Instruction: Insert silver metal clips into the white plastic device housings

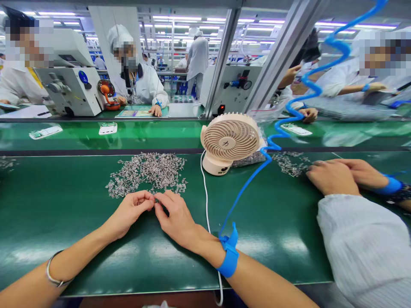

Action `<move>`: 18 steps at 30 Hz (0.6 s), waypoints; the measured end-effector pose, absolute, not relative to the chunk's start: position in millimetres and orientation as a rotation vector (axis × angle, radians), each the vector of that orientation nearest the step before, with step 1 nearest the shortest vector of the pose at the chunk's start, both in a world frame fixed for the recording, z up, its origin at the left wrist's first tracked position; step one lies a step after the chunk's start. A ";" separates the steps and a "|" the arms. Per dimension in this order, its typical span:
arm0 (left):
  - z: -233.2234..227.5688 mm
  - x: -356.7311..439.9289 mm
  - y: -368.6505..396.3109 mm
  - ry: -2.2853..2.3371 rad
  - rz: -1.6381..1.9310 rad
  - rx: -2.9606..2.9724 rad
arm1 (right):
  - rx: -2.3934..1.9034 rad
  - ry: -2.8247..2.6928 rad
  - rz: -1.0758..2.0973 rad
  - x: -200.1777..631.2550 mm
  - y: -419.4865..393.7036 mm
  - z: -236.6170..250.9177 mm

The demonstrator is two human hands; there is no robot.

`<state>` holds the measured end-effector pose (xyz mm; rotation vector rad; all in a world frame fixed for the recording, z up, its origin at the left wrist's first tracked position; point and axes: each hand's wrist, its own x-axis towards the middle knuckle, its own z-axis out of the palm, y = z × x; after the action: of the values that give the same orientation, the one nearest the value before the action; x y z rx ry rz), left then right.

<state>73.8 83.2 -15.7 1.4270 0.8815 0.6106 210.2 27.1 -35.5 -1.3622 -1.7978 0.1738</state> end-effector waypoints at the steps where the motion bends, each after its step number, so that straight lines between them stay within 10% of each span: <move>1: -16.0 73.7 82.9 0.876 0.610 1.428 | -1.372 -1.803 0.191 210.3 27.4 -36.2; 18: -19.9 72.7 77.2 0.992 0.736 2.105 | -1.333 -1.579 0.385 210.5 27.7 -30.5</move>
<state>72.7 77.2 -19.9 2.1054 0.9918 0.7357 210.5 27.7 -30.5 -1.3331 -1.5786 0.3850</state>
